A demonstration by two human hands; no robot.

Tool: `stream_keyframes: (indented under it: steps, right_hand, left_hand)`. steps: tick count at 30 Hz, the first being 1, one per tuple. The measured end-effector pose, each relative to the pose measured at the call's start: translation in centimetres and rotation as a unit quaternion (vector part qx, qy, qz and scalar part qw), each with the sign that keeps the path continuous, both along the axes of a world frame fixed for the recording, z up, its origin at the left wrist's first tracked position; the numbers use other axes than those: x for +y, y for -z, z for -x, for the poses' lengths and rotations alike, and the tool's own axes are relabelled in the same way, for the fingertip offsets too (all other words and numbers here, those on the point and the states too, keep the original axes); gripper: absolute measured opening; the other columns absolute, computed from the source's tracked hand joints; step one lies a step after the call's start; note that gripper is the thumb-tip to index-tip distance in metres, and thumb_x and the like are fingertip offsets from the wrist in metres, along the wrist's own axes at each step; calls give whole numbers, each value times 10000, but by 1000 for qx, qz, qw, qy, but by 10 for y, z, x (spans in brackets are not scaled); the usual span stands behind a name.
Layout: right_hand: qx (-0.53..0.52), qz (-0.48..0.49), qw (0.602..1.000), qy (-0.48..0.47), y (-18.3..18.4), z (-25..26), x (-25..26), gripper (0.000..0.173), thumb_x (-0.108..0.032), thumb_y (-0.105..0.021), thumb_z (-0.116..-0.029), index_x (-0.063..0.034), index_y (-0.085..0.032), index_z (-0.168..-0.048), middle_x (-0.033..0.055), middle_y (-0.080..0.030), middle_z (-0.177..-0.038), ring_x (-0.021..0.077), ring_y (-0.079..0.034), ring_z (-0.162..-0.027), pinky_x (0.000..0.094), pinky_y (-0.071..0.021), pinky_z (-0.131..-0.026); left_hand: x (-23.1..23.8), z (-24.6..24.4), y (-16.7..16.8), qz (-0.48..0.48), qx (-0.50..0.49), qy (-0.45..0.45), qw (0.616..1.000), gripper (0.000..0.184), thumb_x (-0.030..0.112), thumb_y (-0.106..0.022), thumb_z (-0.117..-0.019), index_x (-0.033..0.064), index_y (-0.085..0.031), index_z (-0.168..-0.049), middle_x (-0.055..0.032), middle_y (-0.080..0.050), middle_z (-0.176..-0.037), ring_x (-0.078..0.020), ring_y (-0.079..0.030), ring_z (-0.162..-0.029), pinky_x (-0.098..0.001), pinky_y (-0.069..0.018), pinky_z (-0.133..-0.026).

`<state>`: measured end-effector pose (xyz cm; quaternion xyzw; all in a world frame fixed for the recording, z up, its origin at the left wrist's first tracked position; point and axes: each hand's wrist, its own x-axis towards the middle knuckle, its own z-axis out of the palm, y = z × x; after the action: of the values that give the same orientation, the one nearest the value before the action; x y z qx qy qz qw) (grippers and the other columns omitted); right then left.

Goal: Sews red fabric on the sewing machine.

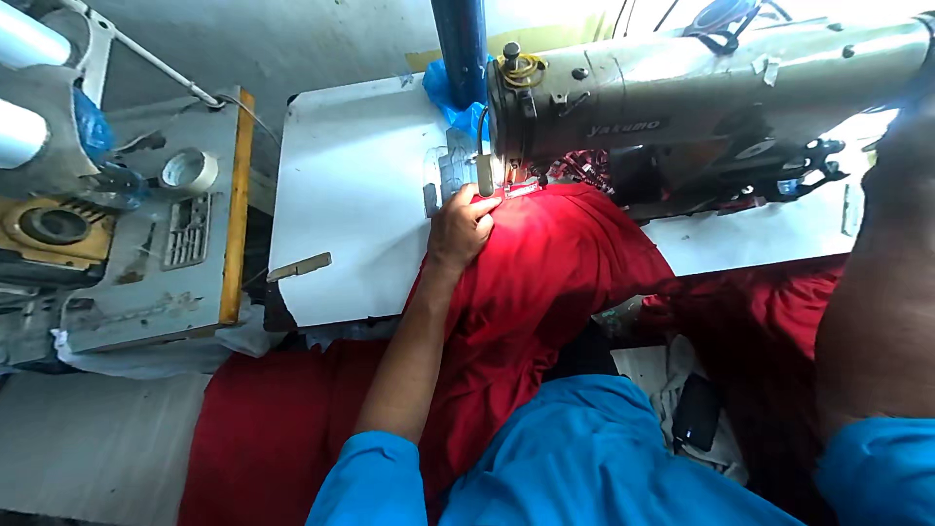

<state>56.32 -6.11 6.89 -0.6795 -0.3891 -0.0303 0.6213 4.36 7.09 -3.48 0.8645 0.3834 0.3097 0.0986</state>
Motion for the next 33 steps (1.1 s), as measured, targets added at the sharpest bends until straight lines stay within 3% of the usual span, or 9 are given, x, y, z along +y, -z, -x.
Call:
stream_keyframes:
  steps: [2,4,9,12,14,15,25,30,33]
  right_hand:
    - [2,-17,1000,24,16,-6,-5,311,-287,-541,-1073,-10,-666,-1137,36,-699,-1008,86,-672,-942,310,-557,-928]
    - [14,-9,1000,19,41,-20,-11,287,-396,-543,-1068,-138,-607,-962,-84,-535,-755,23,-529,-640,261,-498,-660]
    - [69,5,994,-82,48,-32,-25,352,-393,-466,-1091,-245,-525,-777,-130,-449,-524,34,-437,-432,248,-418,-464]
    - [26,34,999,-3,25,-22,-19,350,-397,-505,-1078,-179,-557,-809,-101,-471,-625,21,-465,-530,248,-455,-556]
    - [11,14,1000,-2,9,-6,-15,266,-279,-550,-1072,-40,-667,-1060,-1,-679,-939,68,-647,-881,310,-555,-897]
    - [15,9,1000,-2,6,-1,-14,259,-246,-560,-1065,-14,-661,-1119,20,-688,-1001,81,-651,-940,322,-545,-942]
    - [-53,56,997,7,38,-34,-22,295,-428,-572,-1044,-164,-609,-918,-120,-517,-754,-21,-503,-629,229,-485,-651]
    - [-48,69,992,96,19,7,-56,426,-429,-621,-1018,-37,-697,-1166,37,-707,-1071,60,-655,-1000,274,-529,-958]
    - [58,-40,998,-8,-17,118,-81,237,-280,-489,-1101,-136,-673,-1061,-106,-571,-728,-8,-516,-558,176,-467,-537]
  left_hand:
    - [0,-1,-1,3,1,-1,1000,358,136,-538,-947,263,-791,-1167,-5,-693,-1267,-154,-656,-1146,-368,-552,-956]
    - [-1,0,-2,5,1,-3,1000,358,133,-539,-946,258,-790,-1169,-7,-692,-1272,-159,-655,-1150,-371,-552,-957]
    - [0,0,-2,1,-2,1,1000,356,129,-541,-945,249,-788,-1172,-11,-691,-1277,-160,-655,-1154,-366,-549,-961]
    - [0,0,-2,0,-4,4,1000,355,127,-542,-941,249,-790,-1164,-11,-693,-1273,-159,-654,-1158,-365,-548,-966]
    - [0,0,-1,1,-4,3,1000,356,130,-540,-944,251,-790,-1165,-12,-691,-1279,-158,-652,-1159,-363,-546,-964]
    - [0,0,-1,2,-5,2,1000,355,131,-541,-944,253,-790,-1166,-12,-692,-1277,-158,-654,-1156,-367,-548,-962]
    - [0,1,-1,2,-5,6,1000,358,139,-540,-942,253,-787,-1175,-14,-693,-1259,-162,-658,-1144,-381,-554,-956]
    - [1,0,-1,6,2,3,1000,365,145,-533,-944,261,-784,-1182,-13,-693,-1256,-160,-658,-1140,-385,-555,-953]
    - [1,1,0,4,2,4,1000,350,151,-546,-946,260,-786,-1176,-18,-694,-1247,-162,-664,-1124,-390,-561,-937]
